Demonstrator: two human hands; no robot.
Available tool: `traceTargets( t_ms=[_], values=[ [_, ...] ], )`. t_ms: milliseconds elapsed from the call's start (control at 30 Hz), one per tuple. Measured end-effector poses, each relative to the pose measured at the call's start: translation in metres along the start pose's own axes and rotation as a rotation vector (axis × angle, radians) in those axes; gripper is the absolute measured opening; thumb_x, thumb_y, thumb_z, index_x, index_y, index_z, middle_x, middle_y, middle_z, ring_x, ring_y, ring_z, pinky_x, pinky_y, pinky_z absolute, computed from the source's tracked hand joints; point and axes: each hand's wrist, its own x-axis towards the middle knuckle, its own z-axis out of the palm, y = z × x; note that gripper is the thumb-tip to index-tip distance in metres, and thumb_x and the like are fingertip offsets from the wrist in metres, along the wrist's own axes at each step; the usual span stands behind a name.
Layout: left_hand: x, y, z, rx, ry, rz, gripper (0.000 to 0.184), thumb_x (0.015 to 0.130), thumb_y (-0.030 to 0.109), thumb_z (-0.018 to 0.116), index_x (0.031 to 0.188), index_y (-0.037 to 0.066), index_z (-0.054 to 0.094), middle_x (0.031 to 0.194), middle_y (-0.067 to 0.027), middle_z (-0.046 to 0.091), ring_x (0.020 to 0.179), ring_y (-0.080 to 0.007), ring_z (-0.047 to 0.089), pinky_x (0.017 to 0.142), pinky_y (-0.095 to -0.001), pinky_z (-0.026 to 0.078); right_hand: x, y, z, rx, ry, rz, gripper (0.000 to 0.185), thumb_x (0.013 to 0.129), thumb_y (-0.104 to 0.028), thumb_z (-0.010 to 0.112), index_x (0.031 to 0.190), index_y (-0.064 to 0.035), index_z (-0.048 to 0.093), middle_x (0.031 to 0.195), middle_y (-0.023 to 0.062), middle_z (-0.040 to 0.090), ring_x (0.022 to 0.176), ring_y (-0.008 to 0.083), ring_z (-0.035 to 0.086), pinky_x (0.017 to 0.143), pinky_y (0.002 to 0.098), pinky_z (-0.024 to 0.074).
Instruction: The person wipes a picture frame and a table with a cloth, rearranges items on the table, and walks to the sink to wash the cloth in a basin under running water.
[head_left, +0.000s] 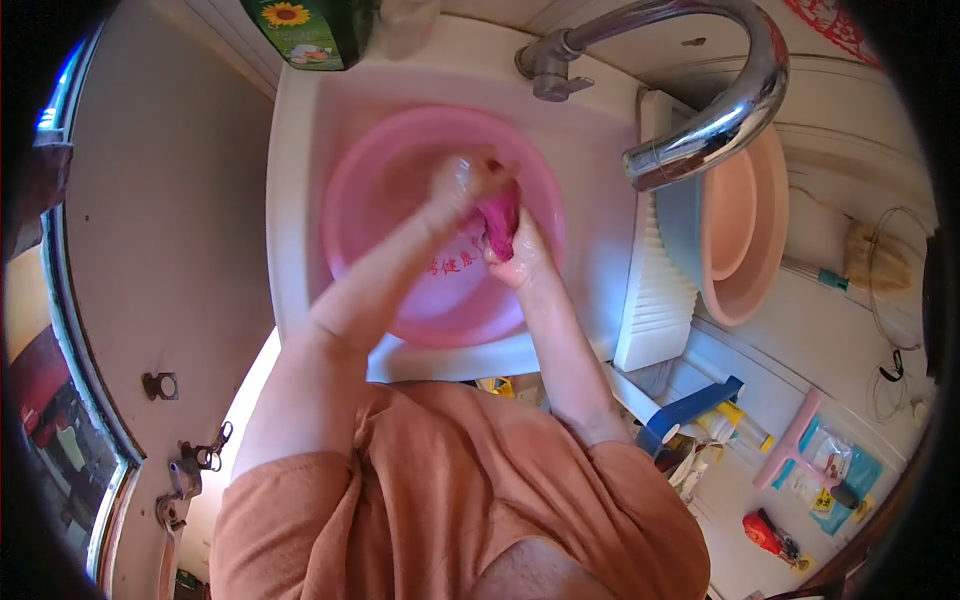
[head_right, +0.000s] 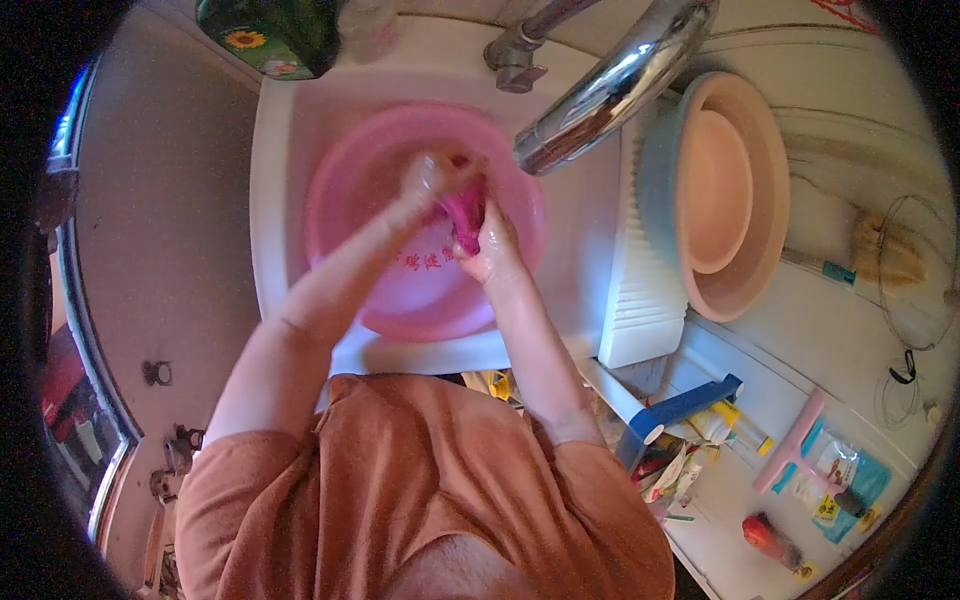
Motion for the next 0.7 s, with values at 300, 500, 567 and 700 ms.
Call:
traceTargets(
  t_ms=[300, 500, 567, 700],
  values=[
    [0.001, -0.101, 0.057, -0.185, -0.071, -0.017, 0.027, 0.065, 0.015, 0.065, 0.089, 0.005, 0.060, 0.089, -0.0173, 0.058, 0.086, -0.0341, 0.054, 0.079, -0.0420, 0.044, 0.010, -0.008, 0.028, -0.049, 0.373, 0.010, 0.056, 0.087, -0.048, 0.043, 0.128, -0.0102, 0.036, 0.121, 0.0107, 0.046, 0.103, 0.0280, 0.050, 0.086, 0.0483, 0.0389],
    [-0.091, 0.054, 0.025, 0.056, 0.008, 0.506, 0.016, 0.059, 0.015, 0.064, 0.071, 0.006, 0.059, 0.071, -0.0131, 0.057, 0.073, -0.0325, 0.055, 0.067, -0.0406, 0.045, 0.013, -0.010, 0.009, 0.111, 0.068, -0.107, 0.045, 0.087, -0.046, 0.044, 0.115, -0.0112, 0.043, 0.104, 0.0070, 0.054, 0.092, 0.0215, 0.055, 0.081, 0.0383, 0.0434],
    [-0.077, 0.055, 0.025, 0.017, 0.059, 0.196, 0.017, 0.061, 0.017, 0.064, 0.073, 0.005, 0.060, 0.074, -0.0160, 0.059, 0.073, -0.0332, 0.057, 0.066, -0.0406, 0.046, 0.008, -0.002, 0.025, 0.168, 0.128, -0.106, 0.042, 0.087, -0.045, 0.044, 0.111, -0.0112, 0.045, 0.098, 0.0060, 0.056, 0.089, 0.0196, 0.056, 0.080, 0.0355, 0.0447],
    [-0.038, 0.037, 0.010, -0.081, 0.172, 0.046, 0.021, 0.066, 0.025, 0.062, 0.076, 0.007, 0.063, 0.076, -0.0158, 0.062, 0.072, -0.0322, 0.060, 0.065, -0.0409, 0.048, 0.022, 0.014, 0.037, 0.251, 0.227, -0.098, 0.028, 0.086, -0.038, 0.047, 0.099, -0.0135, 0.052, 0.085, 0.0028, 0.057, 0.078, 0.0167, 0.058, 0.067, 0.0310, 0.0498]
  ],
)
